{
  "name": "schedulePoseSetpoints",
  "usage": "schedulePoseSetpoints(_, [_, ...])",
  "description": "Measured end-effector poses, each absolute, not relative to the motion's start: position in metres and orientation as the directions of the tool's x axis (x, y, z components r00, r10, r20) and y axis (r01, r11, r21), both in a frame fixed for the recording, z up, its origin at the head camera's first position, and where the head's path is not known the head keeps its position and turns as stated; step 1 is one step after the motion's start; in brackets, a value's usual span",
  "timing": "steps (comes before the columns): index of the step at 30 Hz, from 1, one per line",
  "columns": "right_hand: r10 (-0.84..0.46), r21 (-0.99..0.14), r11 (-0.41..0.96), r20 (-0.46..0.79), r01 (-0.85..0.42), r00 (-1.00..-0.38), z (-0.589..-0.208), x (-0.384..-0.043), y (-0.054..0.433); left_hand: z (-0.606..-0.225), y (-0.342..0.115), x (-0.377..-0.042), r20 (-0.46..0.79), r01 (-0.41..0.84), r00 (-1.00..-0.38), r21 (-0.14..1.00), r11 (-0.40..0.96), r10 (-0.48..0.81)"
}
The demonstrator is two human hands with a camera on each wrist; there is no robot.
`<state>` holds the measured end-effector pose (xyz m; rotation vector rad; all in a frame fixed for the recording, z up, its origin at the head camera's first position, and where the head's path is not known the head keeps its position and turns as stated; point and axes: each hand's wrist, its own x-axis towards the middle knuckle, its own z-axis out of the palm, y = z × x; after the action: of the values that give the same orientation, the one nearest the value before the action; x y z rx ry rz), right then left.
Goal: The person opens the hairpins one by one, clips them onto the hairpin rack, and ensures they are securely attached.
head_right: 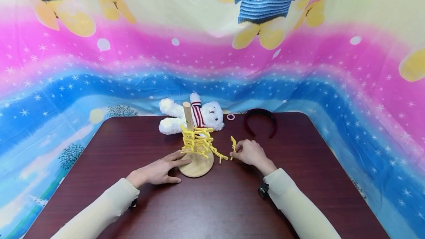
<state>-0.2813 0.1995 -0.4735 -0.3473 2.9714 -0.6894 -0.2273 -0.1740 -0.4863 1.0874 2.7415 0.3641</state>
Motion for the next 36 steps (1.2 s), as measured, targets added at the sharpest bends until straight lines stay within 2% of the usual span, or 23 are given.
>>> schedulePoseSetpoints(21, [-0.204,-0.340,0.925,-0.073,-0.168,-0.976,-0.4695,-0.2779,0.2039,-0.4872,-0.1739,-0.2274,-0.073,0.645,-0.725,0.276,0.713,0.685])
schedulePoseSetpoints(29, [-0.161,-0.248,0.960,-0.111,-0.129,-0.981,-0.4693,-0.2784,0.1979,-0.4865,-0.1736,-0.2266,-0.076,0.644,-0.725,0.279,0.712,0.685])
schedulePoseSetpoints(36, [-0.165,-0.239,0.962,-0.105,-0.136,-0.981,-0.4685,-0.2781,0.1990,-0.4864,-0.1735,-0.2267,-0.073,0.645,-0.724,0.281,0.711,0.686])
